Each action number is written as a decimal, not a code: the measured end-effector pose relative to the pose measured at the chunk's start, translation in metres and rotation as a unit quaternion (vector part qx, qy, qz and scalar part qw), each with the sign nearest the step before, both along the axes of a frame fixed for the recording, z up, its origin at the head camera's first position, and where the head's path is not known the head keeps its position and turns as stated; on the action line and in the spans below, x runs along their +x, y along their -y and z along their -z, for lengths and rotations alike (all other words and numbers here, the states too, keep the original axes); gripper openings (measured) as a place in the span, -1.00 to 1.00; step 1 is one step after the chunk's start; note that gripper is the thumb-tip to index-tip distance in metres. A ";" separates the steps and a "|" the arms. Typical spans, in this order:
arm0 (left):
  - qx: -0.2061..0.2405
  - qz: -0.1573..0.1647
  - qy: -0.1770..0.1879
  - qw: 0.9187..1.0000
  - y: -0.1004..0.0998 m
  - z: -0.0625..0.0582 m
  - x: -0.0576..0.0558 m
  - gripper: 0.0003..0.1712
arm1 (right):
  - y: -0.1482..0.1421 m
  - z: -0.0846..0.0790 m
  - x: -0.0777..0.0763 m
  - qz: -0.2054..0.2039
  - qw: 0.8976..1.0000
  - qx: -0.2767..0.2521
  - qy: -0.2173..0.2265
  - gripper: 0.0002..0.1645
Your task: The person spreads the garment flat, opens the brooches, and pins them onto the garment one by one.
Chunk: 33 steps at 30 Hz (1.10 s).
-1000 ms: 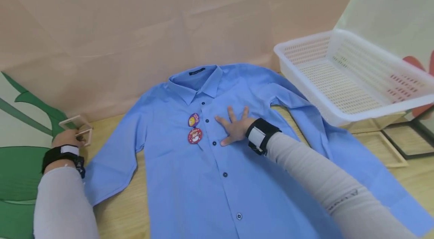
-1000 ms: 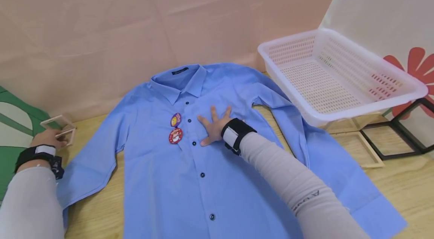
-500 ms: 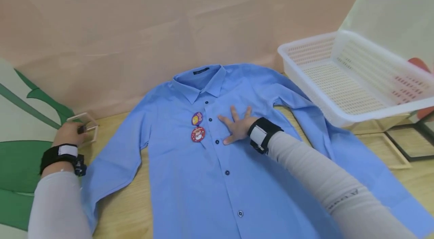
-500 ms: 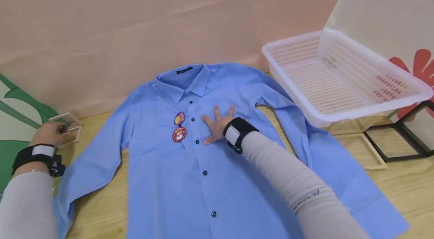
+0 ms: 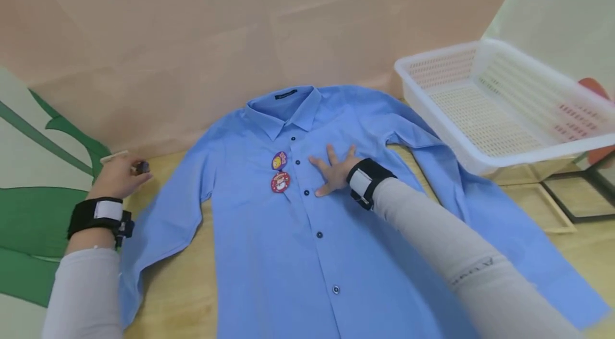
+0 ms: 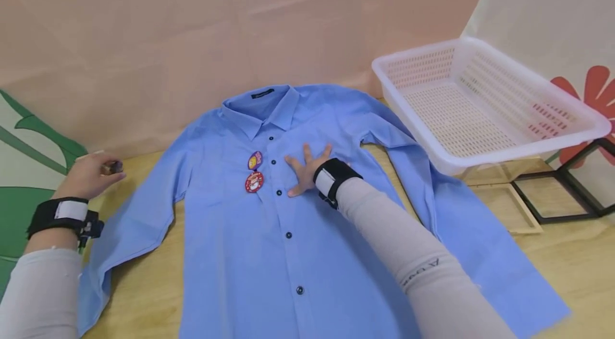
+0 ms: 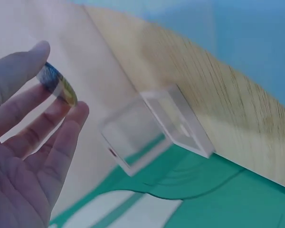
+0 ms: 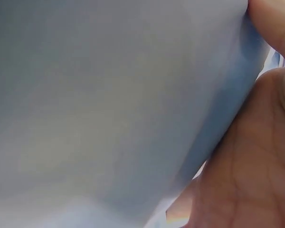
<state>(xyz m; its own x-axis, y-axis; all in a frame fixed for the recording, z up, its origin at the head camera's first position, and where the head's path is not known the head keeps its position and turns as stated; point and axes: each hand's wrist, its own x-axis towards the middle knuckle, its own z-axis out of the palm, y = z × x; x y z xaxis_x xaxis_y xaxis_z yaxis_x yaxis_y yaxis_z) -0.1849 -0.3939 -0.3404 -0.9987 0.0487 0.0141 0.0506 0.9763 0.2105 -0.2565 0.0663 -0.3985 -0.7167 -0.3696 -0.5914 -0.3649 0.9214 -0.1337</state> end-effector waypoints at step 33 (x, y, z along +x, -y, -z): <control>0.011 0.158 -0.027 0.987 -0.112 -0.003 0.007 -0.51 | 0.007 0.008 -0.016 -0.012 1.000 0.022 -0.009 0.29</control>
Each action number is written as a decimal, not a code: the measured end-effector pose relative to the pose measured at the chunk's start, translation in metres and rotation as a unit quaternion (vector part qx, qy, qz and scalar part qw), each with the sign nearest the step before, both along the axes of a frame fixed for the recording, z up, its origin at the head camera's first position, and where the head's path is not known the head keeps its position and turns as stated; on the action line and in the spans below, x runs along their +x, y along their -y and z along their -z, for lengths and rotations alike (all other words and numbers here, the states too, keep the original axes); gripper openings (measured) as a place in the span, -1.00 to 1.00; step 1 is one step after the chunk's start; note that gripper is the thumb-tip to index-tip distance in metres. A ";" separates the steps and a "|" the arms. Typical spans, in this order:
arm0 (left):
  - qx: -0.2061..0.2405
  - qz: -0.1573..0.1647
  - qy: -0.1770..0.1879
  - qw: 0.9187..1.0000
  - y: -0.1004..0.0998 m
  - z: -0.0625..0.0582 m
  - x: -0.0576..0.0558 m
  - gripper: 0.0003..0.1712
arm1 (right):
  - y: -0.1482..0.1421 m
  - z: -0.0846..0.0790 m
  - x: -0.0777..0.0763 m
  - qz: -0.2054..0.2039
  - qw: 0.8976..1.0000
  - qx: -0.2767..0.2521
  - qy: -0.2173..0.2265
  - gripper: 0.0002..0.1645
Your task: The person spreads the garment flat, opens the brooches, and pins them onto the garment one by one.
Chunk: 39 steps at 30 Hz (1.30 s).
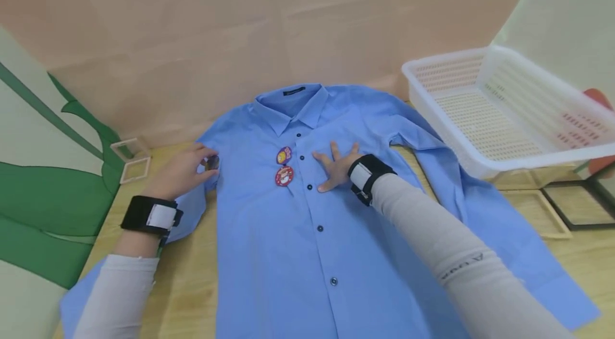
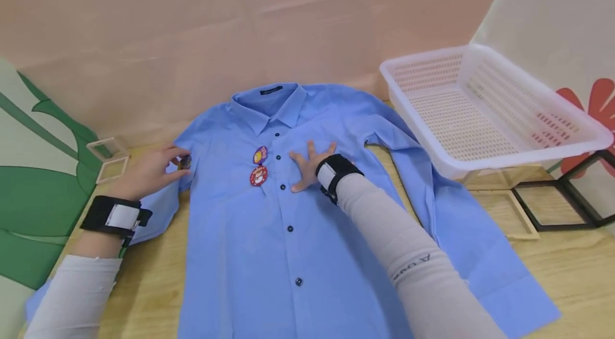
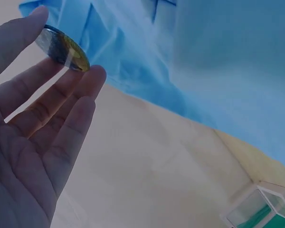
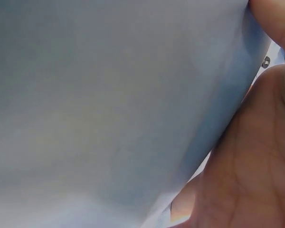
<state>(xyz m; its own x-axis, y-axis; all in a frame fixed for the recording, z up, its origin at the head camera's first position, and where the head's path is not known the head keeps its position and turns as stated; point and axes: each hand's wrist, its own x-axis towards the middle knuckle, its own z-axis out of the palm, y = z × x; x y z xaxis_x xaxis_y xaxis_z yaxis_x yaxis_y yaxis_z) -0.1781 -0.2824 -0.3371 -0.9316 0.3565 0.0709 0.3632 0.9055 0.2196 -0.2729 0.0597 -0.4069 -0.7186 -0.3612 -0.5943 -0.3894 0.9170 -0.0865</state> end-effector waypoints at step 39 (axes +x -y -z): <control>0.093 0.089 -0.066 0.989 -0.125 -0.006 0.033 -0.47 | 0.000 0.005 -0.004 0.004 1.000 0.015 -0.001 0.32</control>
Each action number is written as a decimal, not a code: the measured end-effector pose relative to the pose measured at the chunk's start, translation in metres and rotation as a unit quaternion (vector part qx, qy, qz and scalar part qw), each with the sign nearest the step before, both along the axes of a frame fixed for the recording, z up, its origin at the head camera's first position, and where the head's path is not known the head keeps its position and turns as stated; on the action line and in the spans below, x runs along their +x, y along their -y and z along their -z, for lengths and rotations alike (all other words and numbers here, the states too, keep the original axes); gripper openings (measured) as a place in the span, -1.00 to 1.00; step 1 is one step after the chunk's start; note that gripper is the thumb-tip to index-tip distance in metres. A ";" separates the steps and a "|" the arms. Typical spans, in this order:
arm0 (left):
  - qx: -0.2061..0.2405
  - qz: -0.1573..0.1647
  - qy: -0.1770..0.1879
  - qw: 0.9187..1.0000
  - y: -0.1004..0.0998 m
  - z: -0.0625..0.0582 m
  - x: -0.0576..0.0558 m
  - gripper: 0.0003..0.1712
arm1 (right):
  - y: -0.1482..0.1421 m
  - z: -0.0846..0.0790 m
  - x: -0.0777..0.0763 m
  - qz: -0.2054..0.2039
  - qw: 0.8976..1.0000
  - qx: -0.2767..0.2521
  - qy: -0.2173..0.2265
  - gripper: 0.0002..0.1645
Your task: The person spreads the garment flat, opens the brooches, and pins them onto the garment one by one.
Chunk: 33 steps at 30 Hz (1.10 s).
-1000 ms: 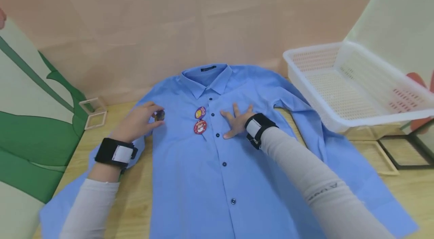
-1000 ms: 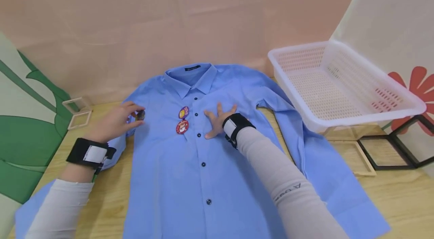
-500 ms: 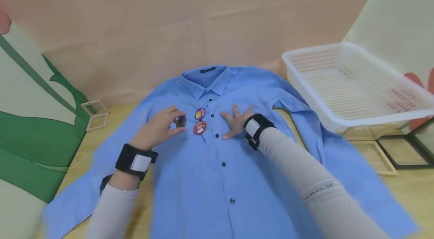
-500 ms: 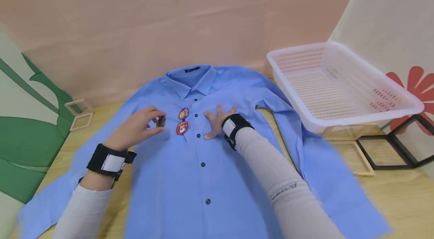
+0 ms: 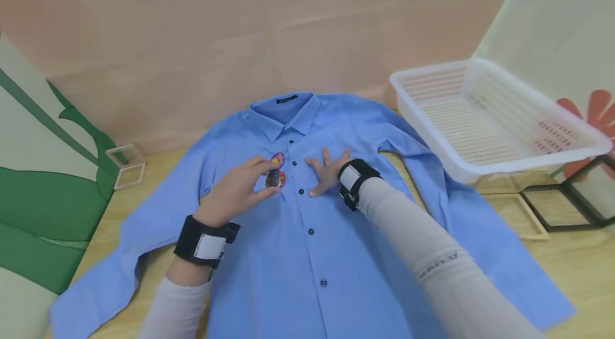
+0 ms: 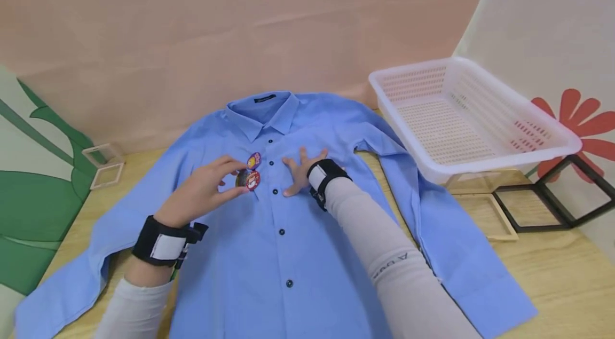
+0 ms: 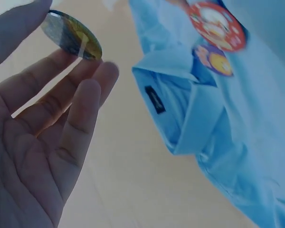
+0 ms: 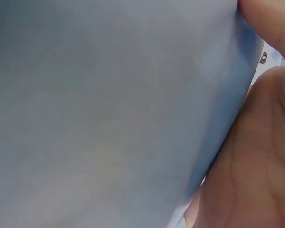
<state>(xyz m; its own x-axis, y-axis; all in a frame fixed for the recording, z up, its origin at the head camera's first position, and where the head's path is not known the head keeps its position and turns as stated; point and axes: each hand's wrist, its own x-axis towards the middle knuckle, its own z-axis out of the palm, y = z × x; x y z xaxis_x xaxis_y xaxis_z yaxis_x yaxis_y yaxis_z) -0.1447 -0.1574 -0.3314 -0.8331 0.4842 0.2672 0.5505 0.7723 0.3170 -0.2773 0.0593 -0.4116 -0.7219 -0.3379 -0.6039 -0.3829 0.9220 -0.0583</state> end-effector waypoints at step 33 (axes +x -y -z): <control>0.065 0.058 -0.019 0.996 -0.048 -0.016 0.032 -0.54 | -0.008 -0.001 -0.005 -0.034 0.999 -0.036 -0.008 0.33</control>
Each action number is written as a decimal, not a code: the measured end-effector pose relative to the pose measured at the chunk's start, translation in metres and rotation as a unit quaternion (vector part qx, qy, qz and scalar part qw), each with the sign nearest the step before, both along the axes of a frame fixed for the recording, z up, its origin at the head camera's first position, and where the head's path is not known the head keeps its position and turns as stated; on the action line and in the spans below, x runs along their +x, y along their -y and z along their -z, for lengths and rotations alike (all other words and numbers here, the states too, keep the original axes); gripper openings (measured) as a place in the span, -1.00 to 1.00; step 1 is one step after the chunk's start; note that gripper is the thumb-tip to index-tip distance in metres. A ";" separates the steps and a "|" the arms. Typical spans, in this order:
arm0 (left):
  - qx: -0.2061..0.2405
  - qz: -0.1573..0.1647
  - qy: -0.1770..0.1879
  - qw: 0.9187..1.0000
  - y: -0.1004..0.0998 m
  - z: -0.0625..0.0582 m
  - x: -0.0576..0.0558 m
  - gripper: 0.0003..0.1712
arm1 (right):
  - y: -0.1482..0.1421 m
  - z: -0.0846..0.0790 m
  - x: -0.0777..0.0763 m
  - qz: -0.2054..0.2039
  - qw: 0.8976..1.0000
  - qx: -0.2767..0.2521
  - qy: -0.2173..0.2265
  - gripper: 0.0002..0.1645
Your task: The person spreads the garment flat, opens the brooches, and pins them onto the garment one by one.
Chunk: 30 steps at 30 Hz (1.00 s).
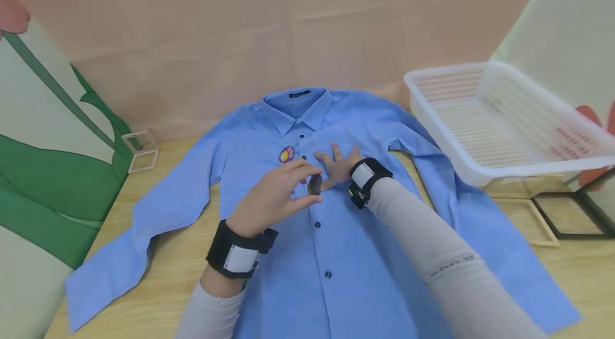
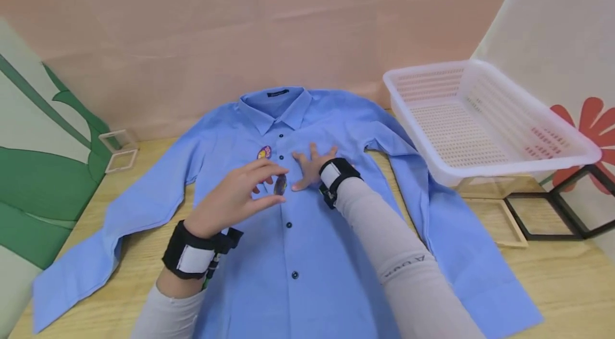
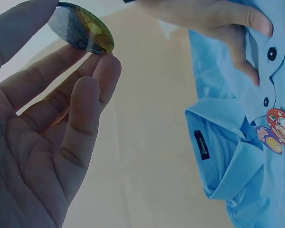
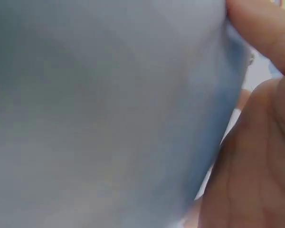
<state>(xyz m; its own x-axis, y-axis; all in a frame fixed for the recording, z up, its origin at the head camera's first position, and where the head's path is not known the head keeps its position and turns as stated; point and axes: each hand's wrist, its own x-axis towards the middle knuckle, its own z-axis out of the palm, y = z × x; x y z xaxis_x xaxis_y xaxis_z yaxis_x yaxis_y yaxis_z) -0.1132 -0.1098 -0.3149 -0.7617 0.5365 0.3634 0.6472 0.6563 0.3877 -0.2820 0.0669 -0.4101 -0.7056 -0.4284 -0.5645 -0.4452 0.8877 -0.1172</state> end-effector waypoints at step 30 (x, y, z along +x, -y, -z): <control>0.011 -0.019 -0.054 0.998 0.018 0.000 -0.006 -0.43 | -0.001 -0.020 0.079 -0.001 0.687 -0.631 0.361 -0.73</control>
<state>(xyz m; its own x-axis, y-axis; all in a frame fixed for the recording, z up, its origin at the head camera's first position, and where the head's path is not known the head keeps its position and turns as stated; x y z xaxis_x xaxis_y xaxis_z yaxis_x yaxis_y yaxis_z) -0.1195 -0.1274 -0.3145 -0.7373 0.4989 0.4555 0.6608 0.6730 0.3324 -0.2029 0.0682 -0.3901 -0.4351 -0.8987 0.0549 0.1320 -0.1240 -0.9835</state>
